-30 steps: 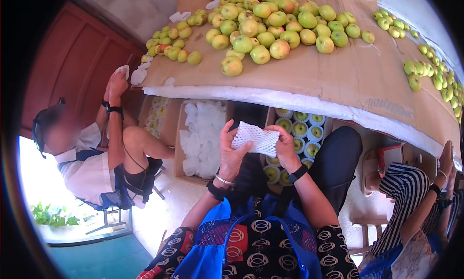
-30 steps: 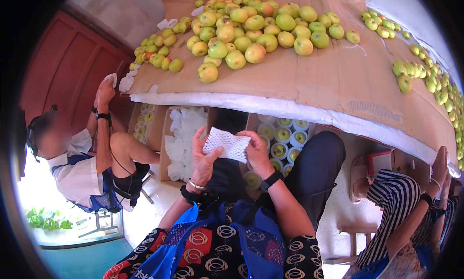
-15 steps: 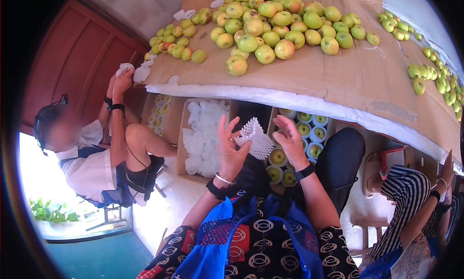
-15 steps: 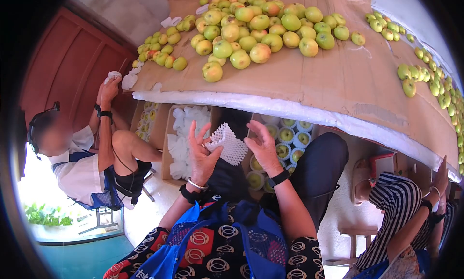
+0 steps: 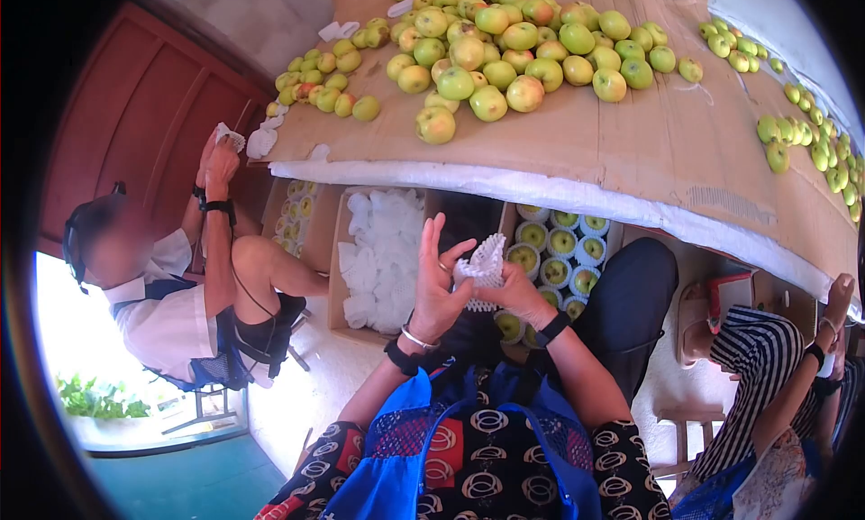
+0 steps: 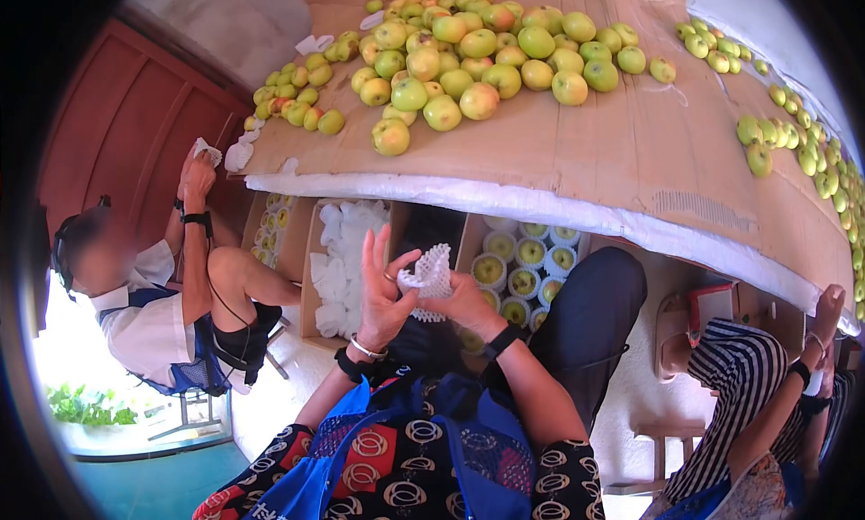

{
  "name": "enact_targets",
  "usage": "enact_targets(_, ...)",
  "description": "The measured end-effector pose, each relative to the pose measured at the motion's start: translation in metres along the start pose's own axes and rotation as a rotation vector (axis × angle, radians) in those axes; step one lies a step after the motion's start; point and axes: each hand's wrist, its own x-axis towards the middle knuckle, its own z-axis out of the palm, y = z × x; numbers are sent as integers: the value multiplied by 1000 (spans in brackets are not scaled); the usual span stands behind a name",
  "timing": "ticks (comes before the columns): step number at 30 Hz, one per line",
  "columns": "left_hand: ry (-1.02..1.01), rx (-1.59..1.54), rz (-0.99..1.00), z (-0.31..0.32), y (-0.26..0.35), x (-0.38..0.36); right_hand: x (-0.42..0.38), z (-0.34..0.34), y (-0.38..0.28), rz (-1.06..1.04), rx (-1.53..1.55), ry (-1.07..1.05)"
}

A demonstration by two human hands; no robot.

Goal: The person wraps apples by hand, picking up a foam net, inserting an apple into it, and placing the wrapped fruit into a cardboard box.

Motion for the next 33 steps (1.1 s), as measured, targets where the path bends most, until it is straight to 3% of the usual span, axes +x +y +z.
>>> enact_targets(5, 153, -51, -16, -9, -3, 1, 7, -12, -1, -164, 206, 162)
enact_targets(6, 160, -106, -149, -13, -5, -1, 9, -17, 2, -219, 327, 193)
enact_targets(7, 158, -166, -285, -13, -8, -4, 9, -25, 9, -186, 240, 190)
enact_targets(10, 172, -228, -327, -4, -17, -11, 8, -13, 11, -231, 263, 309)
enact_targets(12, 164, -180, -440, 0, -26, -19, 10, -10, 16, -225, 198, 569)
enact_targets(13, 163, -183, -437, 0, -33, -23, 9, -11, 16, -227, 195, 569)
enact_targets(15, 149, 21, -377, 2, -41, -26, 8, -15, 14, -326, -153, 576)
enact_targets(16, 169, 14, -329, 5, -37, -25, 7, -18, 12, -327, -152, 576)
enact_targets(18, 98, 50, -352, -3, -38, -24, 6, -26, 7, -371, -444, 608)
enact_targets(20, 21, 85, -375, -4, -37, -24, 6, -26, 5, -325, -391, 556)
enact_targets(23, -113, 235, -241, 0, -26, -26, 5, -25, 1, -259, -314, 458)
enact_targets(25, -126, 108, -461, -6, -34, -27, 5, -28, 2, -238, -292, 407)
enact_targets(26, -127, 107, -461, -7, -36, -29, 6, -33, 6, -215, -294, 358)
enact_targets(28, 97, -152, -463, -5, -33, -28, 3, -31, -3, -193, -294, 317)
enact_targets(31, 183, -10, -409, -6, -27, -25, 2, -16, -4, -180, -117, 164)
enact_targets(33, 174, 111, -306, -8, -38, -26, -1, -3, 6, -255, -477, 346)
